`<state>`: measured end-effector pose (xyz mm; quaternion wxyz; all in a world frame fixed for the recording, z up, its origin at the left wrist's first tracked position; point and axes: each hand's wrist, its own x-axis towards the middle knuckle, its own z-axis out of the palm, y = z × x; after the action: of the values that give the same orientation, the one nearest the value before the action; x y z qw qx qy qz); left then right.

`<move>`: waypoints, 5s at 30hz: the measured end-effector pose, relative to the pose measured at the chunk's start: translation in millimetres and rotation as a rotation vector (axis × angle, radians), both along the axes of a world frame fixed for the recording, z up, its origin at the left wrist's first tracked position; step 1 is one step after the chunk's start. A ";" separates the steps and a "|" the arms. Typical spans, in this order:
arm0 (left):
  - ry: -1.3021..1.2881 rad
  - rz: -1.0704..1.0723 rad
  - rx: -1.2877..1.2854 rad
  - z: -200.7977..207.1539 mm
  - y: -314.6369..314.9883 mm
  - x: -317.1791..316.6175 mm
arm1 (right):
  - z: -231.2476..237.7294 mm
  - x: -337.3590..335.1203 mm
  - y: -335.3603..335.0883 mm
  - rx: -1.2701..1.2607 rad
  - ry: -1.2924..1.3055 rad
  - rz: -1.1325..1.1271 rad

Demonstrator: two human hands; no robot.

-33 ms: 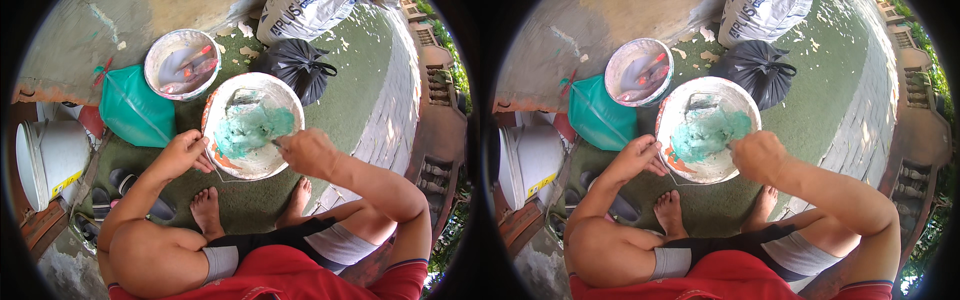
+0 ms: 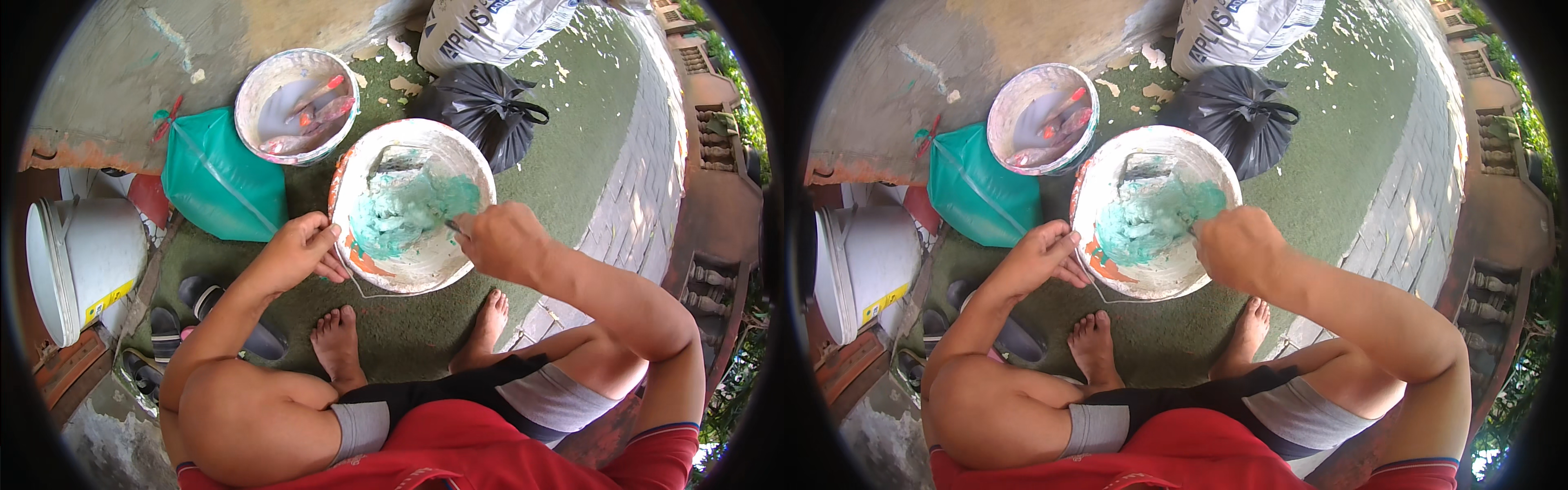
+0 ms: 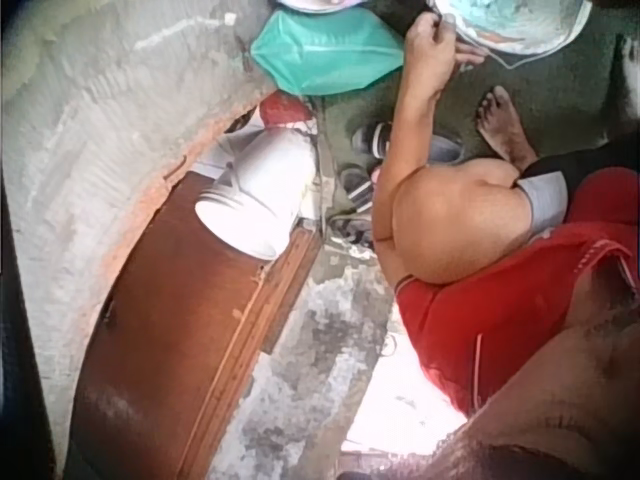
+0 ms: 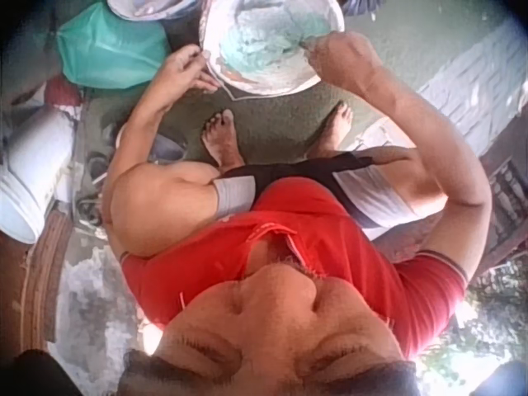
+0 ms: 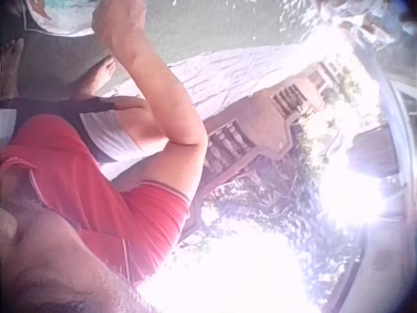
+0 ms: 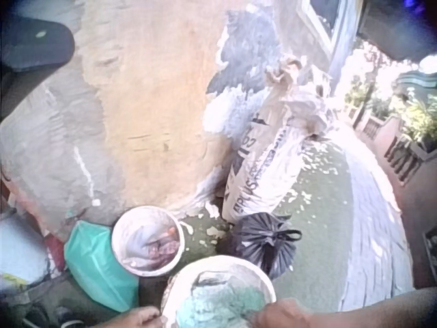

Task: The person pours water into a bucket containing white powder and mixes them together using a scoop and a small spatula.

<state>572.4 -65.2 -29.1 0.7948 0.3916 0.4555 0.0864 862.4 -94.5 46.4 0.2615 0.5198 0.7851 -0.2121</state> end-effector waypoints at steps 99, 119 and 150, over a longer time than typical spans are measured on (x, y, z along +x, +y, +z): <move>0.684 -0.476 1.388 34.5 36.3 75.8 | -41.5 22.2 45.8 0.342 0.141 0.194; 0.675 -0.401 1.376 39.1 39.6 64.3 | -33.7 13.6 22.4 0.332 0.142 0.342; 0.638 -0.388 1.349 69.0 48.6 72.9 | -57.3 26.0 50.4 0.487 0.171 0.442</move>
<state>645.3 -16.5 39.9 0.2151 0.8702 0.4345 0.0873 888.5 -44.1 -10.9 0.1028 0.3645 0.9255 0.0007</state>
